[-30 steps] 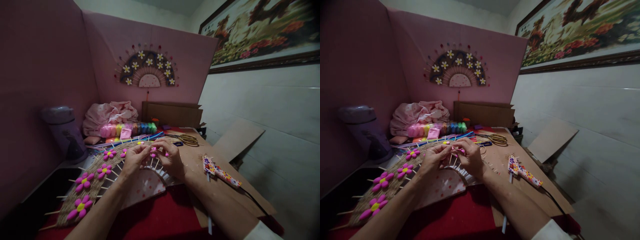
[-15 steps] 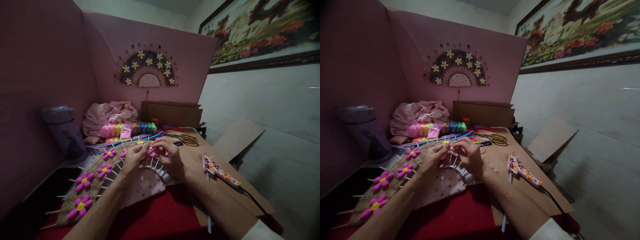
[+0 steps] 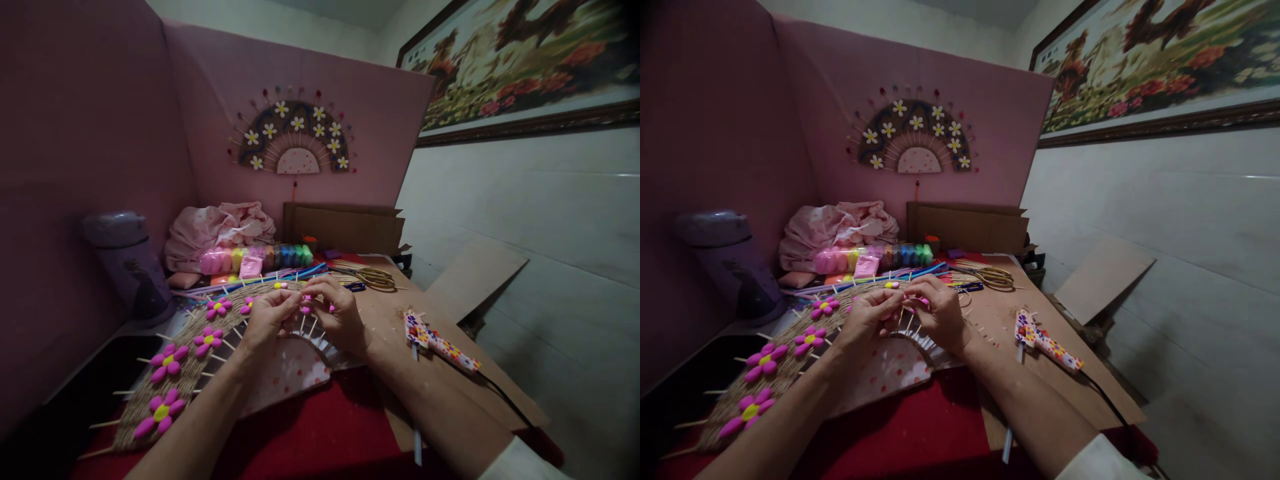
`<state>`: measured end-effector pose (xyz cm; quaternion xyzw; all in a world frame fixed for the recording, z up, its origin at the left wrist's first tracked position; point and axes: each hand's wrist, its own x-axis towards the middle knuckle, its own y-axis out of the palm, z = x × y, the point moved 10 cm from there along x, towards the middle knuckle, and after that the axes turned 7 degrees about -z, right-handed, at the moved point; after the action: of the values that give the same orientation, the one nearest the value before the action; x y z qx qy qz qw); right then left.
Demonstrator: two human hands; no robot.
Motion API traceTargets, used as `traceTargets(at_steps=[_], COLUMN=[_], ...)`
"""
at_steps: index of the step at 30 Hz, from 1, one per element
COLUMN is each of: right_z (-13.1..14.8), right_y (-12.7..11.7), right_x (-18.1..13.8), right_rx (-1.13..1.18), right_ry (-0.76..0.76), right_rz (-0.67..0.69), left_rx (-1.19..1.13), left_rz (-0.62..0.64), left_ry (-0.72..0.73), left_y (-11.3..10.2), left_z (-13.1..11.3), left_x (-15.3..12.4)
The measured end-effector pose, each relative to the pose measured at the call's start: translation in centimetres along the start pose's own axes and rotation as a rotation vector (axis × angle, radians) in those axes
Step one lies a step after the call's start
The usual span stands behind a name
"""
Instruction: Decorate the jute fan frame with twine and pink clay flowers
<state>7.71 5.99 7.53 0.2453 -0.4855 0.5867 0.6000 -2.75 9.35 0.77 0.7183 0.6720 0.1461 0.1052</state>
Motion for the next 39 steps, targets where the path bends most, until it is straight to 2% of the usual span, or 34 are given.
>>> traceTargets(at_steps=[6,23,29,39], right_z=[0.3,0.2,-0.2,-1.4], right_y=[-0.3,-0.2,-0.5,0.8], right_x=[0.1,0.2,0.5,0.3], right_rx=[0.012,0.031,0.1,0.277], right_ry=[-0.031,0.031,0.089,0.221], right_rz=[-0.023,0.0,-0.035,0.037], left_rx=[-0.031,0.017,0.087,0.048], left_rz=[-0.019,-0.022,-0.02,-0.032], left_ry=[0.001,0.02,0.077,0.098], left_y=[-0.1,-0.4,-0.3,-0.4], left_z=[0.0,-0.2,-0.8,-0.8], left_x=[-0.1,0.1,0.0,0.1])
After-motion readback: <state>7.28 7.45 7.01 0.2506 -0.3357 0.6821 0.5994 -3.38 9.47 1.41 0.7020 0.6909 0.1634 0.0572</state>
